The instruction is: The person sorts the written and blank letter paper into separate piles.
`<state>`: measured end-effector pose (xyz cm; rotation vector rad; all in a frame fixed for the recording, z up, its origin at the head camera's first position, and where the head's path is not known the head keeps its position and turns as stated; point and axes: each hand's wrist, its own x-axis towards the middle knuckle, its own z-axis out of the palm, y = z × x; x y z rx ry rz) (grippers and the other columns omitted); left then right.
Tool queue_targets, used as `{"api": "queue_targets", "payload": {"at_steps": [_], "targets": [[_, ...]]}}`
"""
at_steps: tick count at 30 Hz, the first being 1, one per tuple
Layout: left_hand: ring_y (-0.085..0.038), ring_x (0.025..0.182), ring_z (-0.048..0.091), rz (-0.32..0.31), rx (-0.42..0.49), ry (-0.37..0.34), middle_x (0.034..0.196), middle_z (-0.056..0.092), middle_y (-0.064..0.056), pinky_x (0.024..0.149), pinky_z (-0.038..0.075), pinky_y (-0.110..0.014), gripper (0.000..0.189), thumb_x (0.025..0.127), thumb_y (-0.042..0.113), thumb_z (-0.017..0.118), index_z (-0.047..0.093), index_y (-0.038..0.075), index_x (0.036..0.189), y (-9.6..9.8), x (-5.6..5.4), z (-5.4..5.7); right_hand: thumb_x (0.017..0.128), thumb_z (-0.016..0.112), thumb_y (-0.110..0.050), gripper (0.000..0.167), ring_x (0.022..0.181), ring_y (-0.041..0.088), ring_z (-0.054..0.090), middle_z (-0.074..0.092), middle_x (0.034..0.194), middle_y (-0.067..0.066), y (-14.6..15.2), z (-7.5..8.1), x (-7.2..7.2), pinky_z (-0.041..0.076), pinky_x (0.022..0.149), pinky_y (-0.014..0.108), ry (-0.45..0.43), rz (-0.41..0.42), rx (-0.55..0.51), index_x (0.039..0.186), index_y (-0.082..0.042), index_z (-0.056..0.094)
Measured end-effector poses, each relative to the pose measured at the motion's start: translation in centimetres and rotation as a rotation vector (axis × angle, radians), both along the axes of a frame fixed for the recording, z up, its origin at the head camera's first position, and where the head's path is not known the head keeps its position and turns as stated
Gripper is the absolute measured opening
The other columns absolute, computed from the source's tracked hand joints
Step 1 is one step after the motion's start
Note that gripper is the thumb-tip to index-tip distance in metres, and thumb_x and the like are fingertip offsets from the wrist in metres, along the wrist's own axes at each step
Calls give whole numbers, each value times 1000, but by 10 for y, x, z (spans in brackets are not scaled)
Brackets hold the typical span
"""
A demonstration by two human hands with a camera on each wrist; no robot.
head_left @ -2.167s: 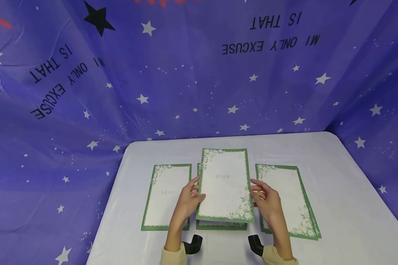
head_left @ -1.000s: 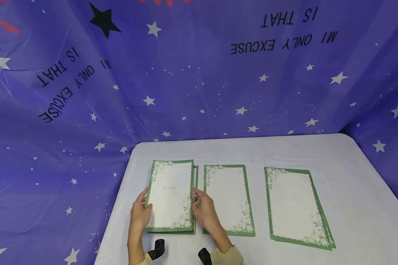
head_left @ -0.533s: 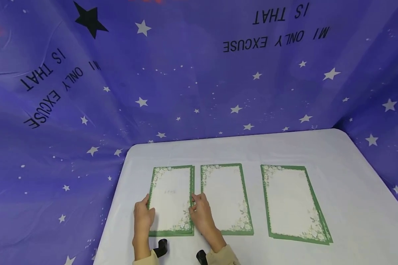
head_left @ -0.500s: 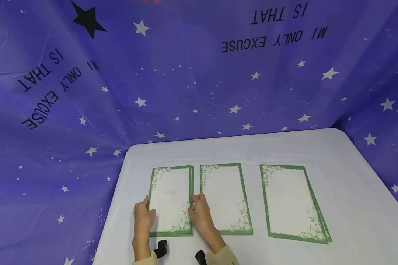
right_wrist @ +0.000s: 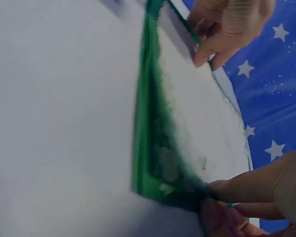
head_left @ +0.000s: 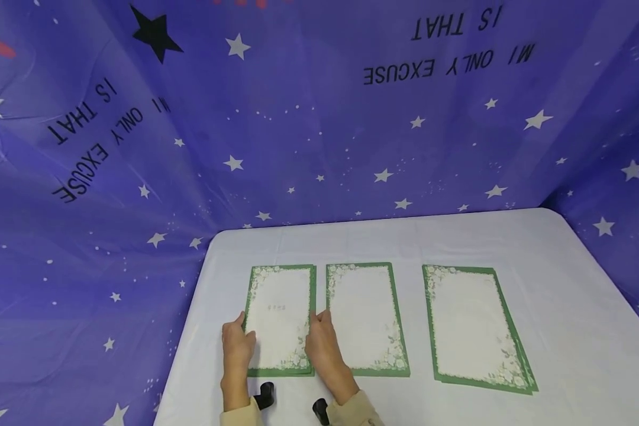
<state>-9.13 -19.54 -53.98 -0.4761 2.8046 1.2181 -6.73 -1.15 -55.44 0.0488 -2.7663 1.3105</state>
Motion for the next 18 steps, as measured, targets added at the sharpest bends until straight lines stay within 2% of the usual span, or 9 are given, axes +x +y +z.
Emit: {"api": "queue_targets", "payload": {"at_steps": [3, 6, 8, 12, 15, 16, 18], "targets": [[-58, 123, 39, 13, -45, 50, 129, 45, -49, 110, 33, -62, 57, 83, -18, 59, 47, -26, 138, 4, 0, -1, 84, 72, 21, 50, 84, 20, 54, 53, 101, 19, 2, -3, -1, 53, 68, 32, 15, 2, 35, 131, 25, 56], [-56, 117, 39, 65, -105, 123, 123, 47, -47, 105, 33, -63, 55, 81, -18, 61, 51, -26, 135, 9, 3, -3, 82, 76, 18, 51, 88, 21, 55, 52, 102, 15, 5, -7, 0, 54, 72, 32, 61, 1, 31, 130, 20, 60], [-55, 116, 40, 110, -132, 200, 120, 46, -45, 102, 35, -63, 57, 79, -21, 62, 52, -24, 135, 16, 5, -6, 83, 77, 17, 50, 90, 22, 57, 52, 104, 14, 10, -10, 1, 54, 74, 33, 102, -16, 14, 131, 16, 62], [-50, 112, 46, 195, -177, 405, 118, 48, -35, 97, 42, -61, 61, 78, -30, 62, 57, -16, 137, 38, 13, -18, 88, 71, 14, 41, 98, 28, 58, 53, 108, 14, 31, -11, 4, 55, 79, 38, 190, -61, -8, 128, 9, 66], [-45, 112, 53, 185, -143, 505, 117, 52, -28, 95, 48, -58, 53, 86, -28, 59, 62, -10, 135, 62, 15, -26, 90, 67, 11, 33, 105, 34, 57, 54, 111, 16, 61, -7, 4, 53, 86, 47, 213, -141, 11, 122, 7, 69], [-44, 112, 55, 166, -109, 514, 117, 54, -26, 94, 50, -57, 48, 89, -25, 59, 63, -10, 134, 71, 15, -27, 89, 67, 11, 32, 107, 36, 56, 54, 112, 17, 72, -5, 3, 52, 87, 49, 208, -176, 14, 121, 7, 70], [-40, 110, 58, 110, -10, 489, 117, 56, -24, 92, 52, -54, 40, 95, -18, 58, 63, -10, 134, 87, 15, -22, 89, 65, 10, 32, 112, 40, 53, 53, 115, 21, 96, -1, 4, 49, 91, 53, 169, -252, 18, 121, 8, 70]]}}
